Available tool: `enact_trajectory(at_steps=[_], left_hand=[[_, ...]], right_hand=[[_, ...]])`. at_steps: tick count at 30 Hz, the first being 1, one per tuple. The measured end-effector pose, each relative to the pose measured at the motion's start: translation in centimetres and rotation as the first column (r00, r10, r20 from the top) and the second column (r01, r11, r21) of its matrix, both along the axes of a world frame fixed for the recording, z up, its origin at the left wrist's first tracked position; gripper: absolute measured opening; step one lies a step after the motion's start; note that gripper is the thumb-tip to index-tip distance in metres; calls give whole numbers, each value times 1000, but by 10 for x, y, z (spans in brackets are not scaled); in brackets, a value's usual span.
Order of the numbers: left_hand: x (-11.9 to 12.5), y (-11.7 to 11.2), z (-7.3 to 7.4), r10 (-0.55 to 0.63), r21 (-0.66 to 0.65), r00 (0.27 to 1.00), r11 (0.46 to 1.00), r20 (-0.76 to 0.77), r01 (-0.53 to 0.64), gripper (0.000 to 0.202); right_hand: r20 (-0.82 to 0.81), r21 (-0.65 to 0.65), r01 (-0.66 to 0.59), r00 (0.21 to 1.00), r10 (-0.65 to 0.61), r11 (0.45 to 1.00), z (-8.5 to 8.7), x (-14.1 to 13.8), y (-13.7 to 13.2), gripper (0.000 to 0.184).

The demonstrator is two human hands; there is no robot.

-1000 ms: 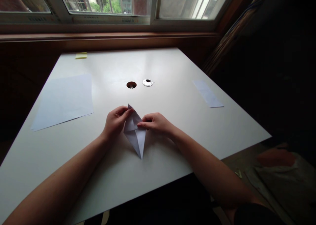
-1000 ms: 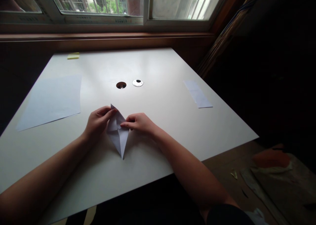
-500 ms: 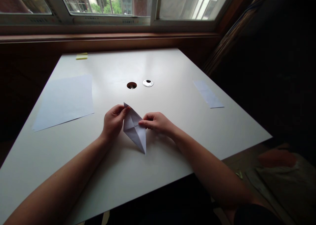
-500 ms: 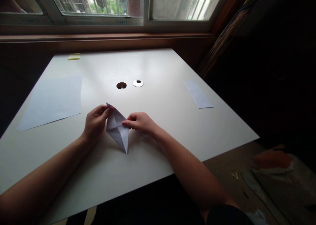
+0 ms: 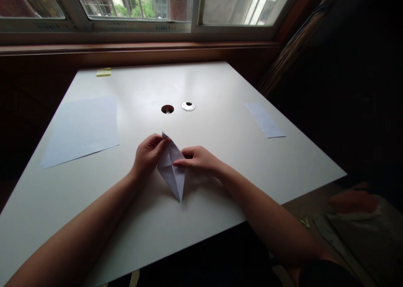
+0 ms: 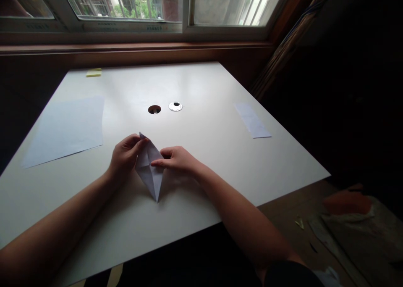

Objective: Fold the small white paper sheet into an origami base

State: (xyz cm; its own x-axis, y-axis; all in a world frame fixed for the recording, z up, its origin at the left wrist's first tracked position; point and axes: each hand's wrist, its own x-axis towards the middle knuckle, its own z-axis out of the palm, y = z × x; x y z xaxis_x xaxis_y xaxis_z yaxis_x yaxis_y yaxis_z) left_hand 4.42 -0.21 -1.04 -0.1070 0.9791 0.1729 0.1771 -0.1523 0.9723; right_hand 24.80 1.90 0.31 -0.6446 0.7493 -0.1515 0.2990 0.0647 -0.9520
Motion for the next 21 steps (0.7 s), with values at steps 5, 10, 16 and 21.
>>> enact_trajectory(at_steps=[5, 10, 16, 21], left_hand=[[2, -2, 3, -51, 0, 998, 999, -23, 51, 28], [2, 1, -1, -161, -74, 987, 984, 11, 161, 44], [1, 0, -3, -193, -126, 974, 976, -118, 178, 43], [3, -2, -2, -120, -54, 963, 992, -243, 110, 34]], right_hand=[[43, 24, 10, 999, -11, 1000, 1, 0, 0, 33], [14, -5, 139, 990, -139, 990, -2, 1, 1, 34], [-28, 2, 236, 971, -236, 972, -6, 3, 3, 36], [27, 13, 166, 986, -167, 986, -5, 1, 4, 33]])
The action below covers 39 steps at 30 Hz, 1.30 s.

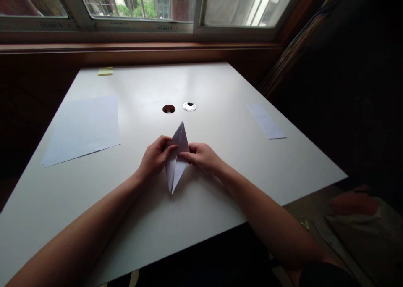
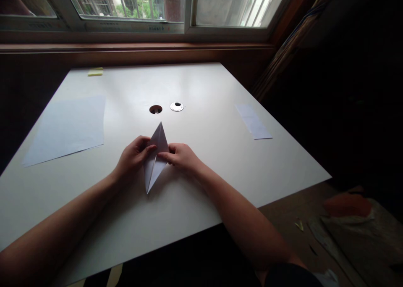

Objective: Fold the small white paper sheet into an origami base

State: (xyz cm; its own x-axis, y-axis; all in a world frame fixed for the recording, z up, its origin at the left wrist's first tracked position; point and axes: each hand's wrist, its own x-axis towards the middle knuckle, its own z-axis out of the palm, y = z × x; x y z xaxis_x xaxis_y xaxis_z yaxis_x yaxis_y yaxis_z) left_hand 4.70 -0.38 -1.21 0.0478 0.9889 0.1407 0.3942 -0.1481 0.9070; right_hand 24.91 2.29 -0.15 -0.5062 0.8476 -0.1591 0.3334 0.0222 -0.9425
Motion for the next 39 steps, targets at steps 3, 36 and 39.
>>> enact_trajectory(at_steps=[3, 36, 39], left_hand=[[1, 0, 0, 31, 45, 996, 999, -85, -28, 29], [-13, 9, -3, -45, -83, 943, 994, 330, 77, 35], [-12, 9, -4, -11, -97, 940, 994, 342, 47, 37]], right_hand=[[0, -25, -29, 1000, 29, 999, 2, 0, 1, 32], [78, 5, -203, 976, 202, 979, 8, 15, 0, 35], [61, 30, -235, 971, 233, 971, 7, 15, 1, 35]])
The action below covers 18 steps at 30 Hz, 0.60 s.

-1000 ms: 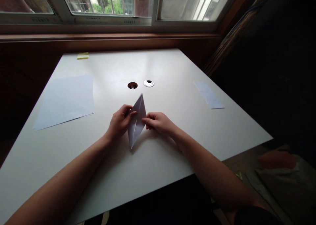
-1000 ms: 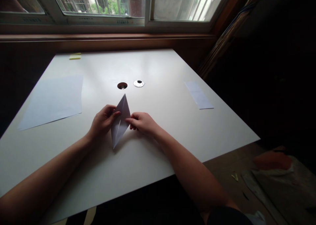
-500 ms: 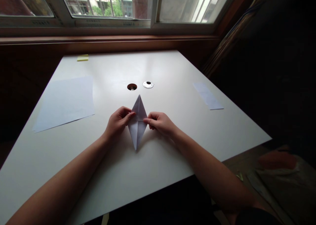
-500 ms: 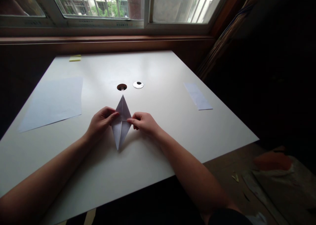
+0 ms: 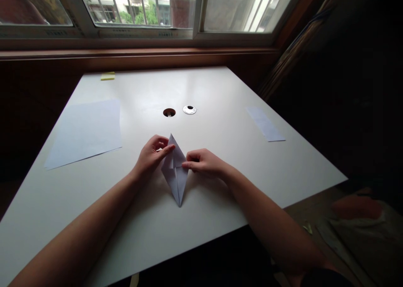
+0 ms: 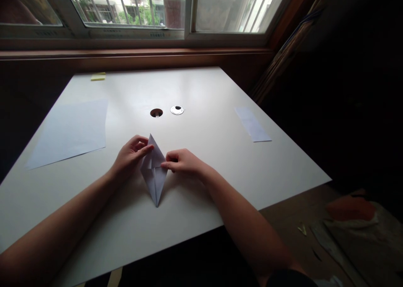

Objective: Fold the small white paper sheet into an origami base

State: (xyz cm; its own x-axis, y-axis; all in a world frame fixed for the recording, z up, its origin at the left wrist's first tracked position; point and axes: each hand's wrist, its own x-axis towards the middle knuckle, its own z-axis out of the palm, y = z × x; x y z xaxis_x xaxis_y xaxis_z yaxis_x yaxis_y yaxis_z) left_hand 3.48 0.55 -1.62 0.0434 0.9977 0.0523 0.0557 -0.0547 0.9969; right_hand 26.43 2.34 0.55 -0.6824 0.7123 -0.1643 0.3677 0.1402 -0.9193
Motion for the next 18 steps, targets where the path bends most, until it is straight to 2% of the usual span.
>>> enact_trajectory(at_steps=[4, 7, 12, 18], left_hand=[[1, 2, 2, -54, -31, 988, 998, 145, 60, 52], [2, 3, 3, -98, -61, 977, 992, 192, 111, 59], [2, 2, 1, -48, -83, 979, 994, 198, 65, 34], [4, -1, 5, -33, -124, 962, 990, 272, 69, 29]], right_hand=[[-42, 25, -35, 998, 36, 999, -3, -1, 0, 36], [-63, 58, -62, 996, 66, 996, -4, -2, 1, 36], [-70, 82, -47, 996, 53, 996, -4, -4, -1, 36], [-66, 114, 9, 998, -1, 993, -6, -7, -3, 36]])
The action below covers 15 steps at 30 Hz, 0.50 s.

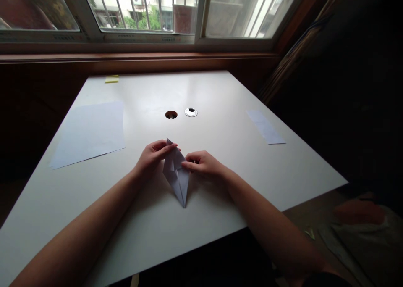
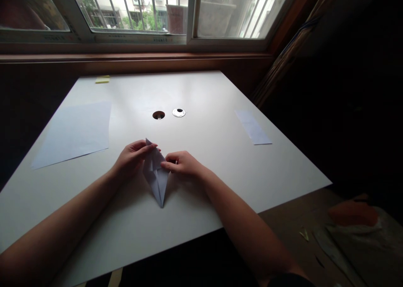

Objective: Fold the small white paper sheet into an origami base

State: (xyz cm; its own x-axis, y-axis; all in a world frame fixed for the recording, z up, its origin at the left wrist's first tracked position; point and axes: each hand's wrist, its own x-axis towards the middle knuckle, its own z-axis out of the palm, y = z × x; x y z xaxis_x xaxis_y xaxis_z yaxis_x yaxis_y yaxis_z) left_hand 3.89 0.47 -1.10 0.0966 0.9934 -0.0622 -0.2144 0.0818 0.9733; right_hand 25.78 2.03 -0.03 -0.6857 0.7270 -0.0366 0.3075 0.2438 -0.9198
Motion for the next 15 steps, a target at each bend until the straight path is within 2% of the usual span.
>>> enact_trajectory(at_steps=[7, 15], left_hand=[[0, -1, 5, 90, 3, 994, 996, 68, -91, 27], [-4, 2, 1, 150, 7, 981, 988, 124, -152, 28]], right_hand=[[35, -53, -22, 999, 24, 998, 0, 0, 2, 37], [-16, -67, 56, 998, -57, 996, -3, 0, 3, 35]])
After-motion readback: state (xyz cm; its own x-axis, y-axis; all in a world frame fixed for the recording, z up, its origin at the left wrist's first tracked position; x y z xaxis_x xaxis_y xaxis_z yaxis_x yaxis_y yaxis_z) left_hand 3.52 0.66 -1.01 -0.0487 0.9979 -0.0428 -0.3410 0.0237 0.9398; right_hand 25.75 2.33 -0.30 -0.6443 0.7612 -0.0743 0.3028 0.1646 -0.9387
